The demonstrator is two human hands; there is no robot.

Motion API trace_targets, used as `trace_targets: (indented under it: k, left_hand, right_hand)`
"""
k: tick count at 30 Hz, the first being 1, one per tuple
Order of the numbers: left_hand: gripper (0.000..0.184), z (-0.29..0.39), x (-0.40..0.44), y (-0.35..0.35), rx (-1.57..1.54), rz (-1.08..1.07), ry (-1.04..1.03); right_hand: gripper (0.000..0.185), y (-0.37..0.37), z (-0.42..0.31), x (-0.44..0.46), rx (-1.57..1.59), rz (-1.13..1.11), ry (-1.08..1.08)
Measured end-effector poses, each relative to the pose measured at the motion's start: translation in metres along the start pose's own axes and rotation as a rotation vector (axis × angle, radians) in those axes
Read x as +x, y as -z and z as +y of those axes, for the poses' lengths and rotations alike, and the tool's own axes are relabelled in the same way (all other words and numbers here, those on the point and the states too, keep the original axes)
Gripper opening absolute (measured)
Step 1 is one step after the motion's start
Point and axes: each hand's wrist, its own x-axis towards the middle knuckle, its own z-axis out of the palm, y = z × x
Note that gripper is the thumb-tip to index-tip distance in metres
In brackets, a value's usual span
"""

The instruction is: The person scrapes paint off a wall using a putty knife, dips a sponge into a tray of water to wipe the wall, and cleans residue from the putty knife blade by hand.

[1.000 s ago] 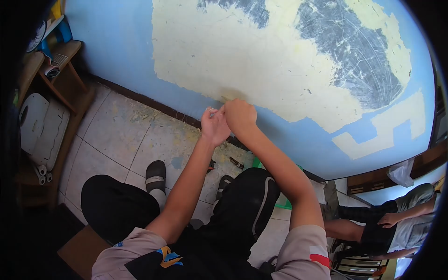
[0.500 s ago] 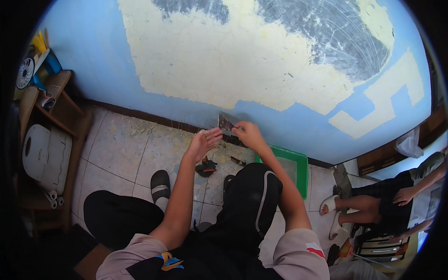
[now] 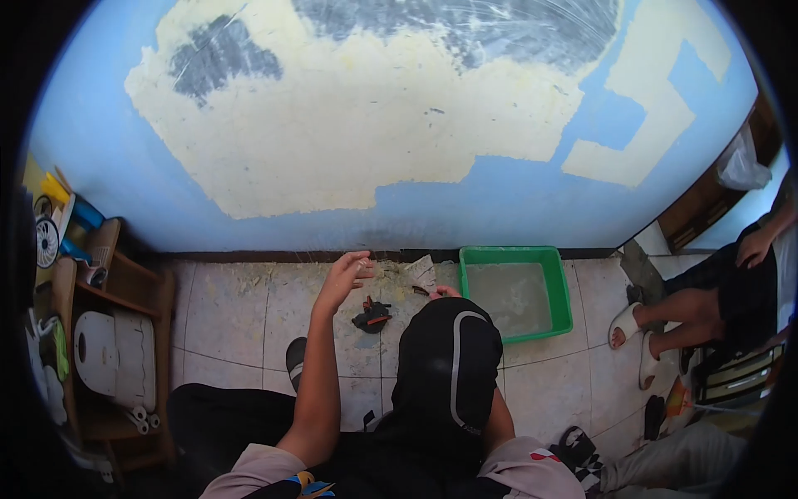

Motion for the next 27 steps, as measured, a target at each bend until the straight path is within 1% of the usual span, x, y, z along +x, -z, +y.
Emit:
trace_targets:
  k: [1, 2, 3, 4, 6, 8, 9, 10, 11, 12, 13, 14, 15, 16, 17, 18, 19, 21, 22, 24, 25, 26, 27]
  left_hand:
    - [0.041, -0.003, 0.003, -0.003, 0.018, -0.012, 0.001]
    - [0.041, -0.012, 0.005, -0.006, 0.241, 0.03, -0.149]
    - [0.041, -0.017, 0.006, -0.009, 0.461, 0.072, -0.301]
    - [0.041, -0.014, 0.007, -0.014, 0.473, 0.062, -0.301]
    - [0.037, -0.006, 0.003, -0.029, 0.191, -0.073, -0.253]
    - [0.037, 0.016, -0.008, -0.054, 0.25, -0.096, -0.279]
    - [0.037, 0.027, -0.011, -0.067, 0.297, -0.116, -0.308]
    - [0.037, 0.034, -0.01, -0.079, 0.304, -0.125, -0.309]
    - [0.038, 0.041, -0.009, -0.089, 0.311, -0.192, -0.35]
    - [0.039, 0.047, -0.008, -0.099, 0.317, -0.259, -0.392]
    - [0.039, 0.055, -0.01, -0.108, 0.321, -0.265, -0.391]
    - [0.041, 0.063, -0.012, -0.115, 0.504, -0.27, -0.519]
    - [0.043, 0.071, -0.013, -0.122, 0.687, -0.272, -0.648]
    - [0.043, 0.078, -0.013, -0.127, 0.69, -0.273, -0.646]
    - [0.047, 0.084, -0.013, -0.133, 0.735, -0.348, -0.662]
    - [0.051, 0.092, -0.013, -0.137, 0.777, -0.425, -0.676]
    - [0.051, 0.104, -0.013, -0.139, 0.783, -0.427, -0.674]
    - [0.059, 0.131, -0.009, -0.138, 1.12, -0.713, -0.393]
    - [0.059, 0.14, -0.001, -0.138, 1.125, -0.714, -0.388]
    - [0.064, 0.152, 0.011, -0.131, 1.397, -0.879, -0.22]
    - [0.064, 0.154, 0.011, -0.124, 1.404, -0.882, -0.209]
    - [0.063, 0.157, 0.011, -0.116, 1.503, -0.873, -0.225]
    - [0.062, 0.16, 0.012, -0.106, 1.602, -0.864, -0.243]
  right_hand:
    - [0.03, 0.001, 0.0, -0.003, -0.059, 0.049, 0.044]
    - [0.03, 0.004, 0.0, -0.006, -0.122, 0.098, 0.084]
    - [0.03, 0.004, -0.01, -0.013, -0.108, 0.108, 0.083]
    - [0.031, 0.002, -0.032, -0.021, -0.077, 0.1, 0.113]
    - [0.032, 0.004, -0.061, -0.026, -0.034, 0.098, 0.139]
    - [0.031, 0.01, -0.079, -0.024, -0.182, 0.113, 0.279]
    - [0.031, 0.012, -0.092, -0.025, -0.172, 0.121, 0.279]
    - [0.03, 0.014, -0.107, -0.028, -0.166, 0.085, 0.336]
    - [0.028, 0.016, -0.12, -0.031, -0.161, 0.049, 0.392]
    - [0.028, 0.017, -0.129, -0.032, -0.156, 0.057, 0.391]
    - [0.027, 0.018, -0.137, -0.032, -0.155, 0.052, 0.447]
    - [0.025, 0.019, -0.143, -0.033, -0.153, 0.046, 0.505]
    - [0.025, 0.019, -0.15, -0.033, -0.15, 0.049, 0.508]
    - [0.025, 0.019, -0.155, -0.035, -0.2, 0.092, 0.571]
    - [0.025, 0.02, -0.156, -0.035, -0.25, 0.135, 0.633]
    - [0.025, 0.022, -0.154, -0.034, -0.247, 0.137, 0.63]
    - [0.025, 0.023, -0.151, -0.032, -0.257, 0.182, 0.639]
    - [0.024, 0.026, -0.142, -0.024, -0.261, 0.227, 0.647]
    - [0.025, 0.027, -0.133, -0.02, -0.193, 0.228, 0.626]
    - [0.025, 0.028, -0.12, -0.021, -0.11, 0.227, 0.593]
    - [0.025, 0.028, -0.116, -0.024, 0.054, 0.165, 0.428]
    - [0.025, 0.029, -0.112, -0.027, 0.215, 0.102, 0.26]
    - [0.025, 0.03, -0.102, -0.028, 0.224, 0.101, 0.256]
